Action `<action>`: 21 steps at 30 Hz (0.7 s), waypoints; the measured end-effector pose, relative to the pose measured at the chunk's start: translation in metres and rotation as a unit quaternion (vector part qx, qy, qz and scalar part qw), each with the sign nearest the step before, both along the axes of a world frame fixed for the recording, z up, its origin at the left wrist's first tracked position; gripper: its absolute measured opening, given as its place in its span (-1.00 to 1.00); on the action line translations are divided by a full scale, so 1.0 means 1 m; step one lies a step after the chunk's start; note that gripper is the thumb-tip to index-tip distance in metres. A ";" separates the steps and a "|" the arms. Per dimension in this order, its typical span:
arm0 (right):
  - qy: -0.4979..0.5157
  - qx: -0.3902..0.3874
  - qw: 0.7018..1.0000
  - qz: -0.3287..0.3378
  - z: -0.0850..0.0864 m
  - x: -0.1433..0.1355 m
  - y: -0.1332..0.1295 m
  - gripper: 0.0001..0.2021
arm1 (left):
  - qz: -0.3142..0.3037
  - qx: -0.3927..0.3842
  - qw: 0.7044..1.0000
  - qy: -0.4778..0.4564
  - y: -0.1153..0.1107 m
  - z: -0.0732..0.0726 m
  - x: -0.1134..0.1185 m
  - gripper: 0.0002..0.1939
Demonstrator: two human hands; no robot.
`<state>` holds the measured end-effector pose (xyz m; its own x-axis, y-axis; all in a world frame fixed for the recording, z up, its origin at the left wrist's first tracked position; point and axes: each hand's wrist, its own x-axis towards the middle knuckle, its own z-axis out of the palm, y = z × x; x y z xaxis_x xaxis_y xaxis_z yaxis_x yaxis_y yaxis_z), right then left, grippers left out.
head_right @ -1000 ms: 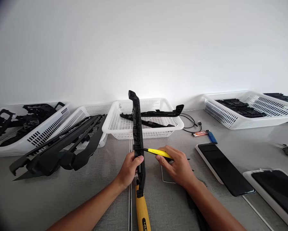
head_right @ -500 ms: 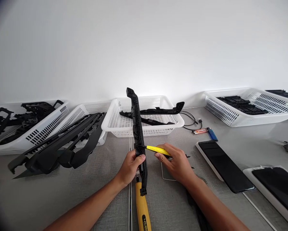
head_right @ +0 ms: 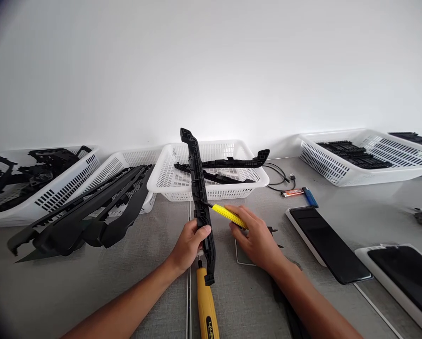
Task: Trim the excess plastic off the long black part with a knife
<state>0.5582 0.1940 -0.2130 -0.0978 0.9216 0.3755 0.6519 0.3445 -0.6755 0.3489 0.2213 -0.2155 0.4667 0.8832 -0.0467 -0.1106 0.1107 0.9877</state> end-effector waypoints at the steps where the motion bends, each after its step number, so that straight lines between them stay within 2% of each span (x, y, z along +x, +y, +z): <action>1: -0.002 -0.005 1.000 0.011 0.000 -0.001 0.000 -0.64 | 0.009 -0.010 1.000 -0.006 0.000 0.000 0.000 -0.52; 4: 0.004 -0.022 0.999 0.025 0.000 -0.003 0.000 -0.64 | 0.054 -0.045 0.997 -0.035 0.000 0.000 0.002 -0.42; 9: 0.020 -0.056 0.998 0.008 0.005 0.000 -0.001 -0.65 | 0.136 -0.072 0.986 -0.064 0.006 -0.001 0.003 -0.26; 16: 0.036 -0.064 0.997 -0.017 0.008 0.001 -0.004 -0.56 | 0.138 -0.050 0.985 -0.095 0.012 -0.003 0.003 -0.20; 21: 0.057 -0.044 0.995 -0.069 0.009 0.003 -0.004 -0.48 | 0.099 -0.033 0.993 -0.055 0.011 -0.003 0.002 -0.16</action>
<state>0.5608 0.1904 -0.2038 0.0706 0.9530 0.2947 0.6069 0.1934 -0.7709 0.3513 0.2324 -0.2183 0.2904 0.9546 -0.0662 -0.2441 0.1408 0.9595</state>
